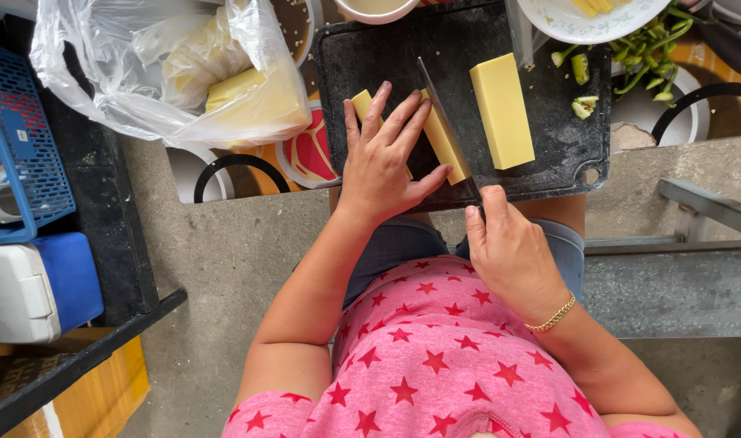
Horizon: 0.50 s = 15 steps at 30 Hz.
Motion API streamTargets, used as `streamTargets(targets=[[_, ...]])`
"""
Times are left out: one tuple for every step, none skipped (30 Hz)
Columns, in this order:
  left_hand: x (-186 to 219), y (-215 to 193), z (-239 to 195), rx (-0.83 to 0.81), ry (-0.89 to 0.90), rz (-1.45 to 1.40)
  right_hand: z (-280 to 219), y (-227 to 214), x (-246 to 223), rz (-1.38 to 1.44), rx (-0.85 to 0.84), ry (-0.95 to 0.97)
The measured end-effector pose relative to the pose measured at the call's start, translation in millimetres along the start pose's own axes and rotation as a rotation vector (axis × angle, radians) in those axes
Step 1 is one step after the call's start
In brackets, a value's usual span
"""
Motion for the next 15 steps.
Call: streamTargets(targets=[[0.3,-0.3,-0.5,0.006,0.001,-0.003,-0.3,0.3,-0.1,-0.006,-0.003,0.002],[0.7,-0.1,-0.8,0.006,0.001,-0.004,-0.6,0.3,-0.1,-0.013,-0.005,0.005],[0.6,-0.3,-0.5,0.007,0.003,-0.004,-0.2,0.5,-0.7,-0.014,-0.007,0.002],[0.6,-0.6,-0.2,0.008,0.005,-0.004,0.2,0.5,-1.2,-0.016,-0.008,-0.002],[0.8,-0.8,-0.3,0.010,0.004,-0.007,0.0,0.6,-1.4,-0.018,-0.009,-0.003],[1.2,-1.1,-0.5,0.013,0.004,-0.009,-0.2,0.8,-1.8,-0.012,-0.011,-0.008],[1.5,-1.4,-0.2,0.016,0.004,-0.013,-0.2,0.9,-2.3,-0.006,-0.011,-0.012],[1.6,-1.2,0.2,0.011,0.003,-0.011,-0.3,1.0,-2.9,-0.001,-0.012,-0.017],[1.4,-1.2,0.1,0.007,0.002,-0.009,-0.5,0.9,-3.1,-0.001,-0.010,-0.019],[1.3,-1.1,0.0,0.003,0.000,-0.006,-0.8,0.9,-3.3,-0.001,-0.008,-0.021],[1.4,-1.0,0.2,0.001,0.000,-0.006,-0.7,0.6,-3.4,-0.001,-0.005,-0.023],[1.5,-1.0,0.4,0.000,0.000,-0.006,-0.6,0.5,-3.3,0.001,-0.007,-0.025],[1.6,-1.1,0.4,-0.002,-0.001,-0.005,-0.5,0.5,-3.4,0.003,-0.009,-0.027],[1.8,-1.4,0.3,-0.004,-0.003,-0.006,-0.5,0.5,-3.5,0.005,-0.011,-0.029],[2.0,-1.5,0.4,-0.004,-0.003,-0.006,0.0,0.7,-2.9,0.003,-0.014,-0.024]])
Point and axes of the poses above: each hand's wrist, its own z-axis towards the middle knuckle, its own y-axis out of the palm, x = y × z, the point moved 8 cm from there along z, towards the middle knuckle, and after that the axes turned 4 degrees about y, right-handed, at the moved point
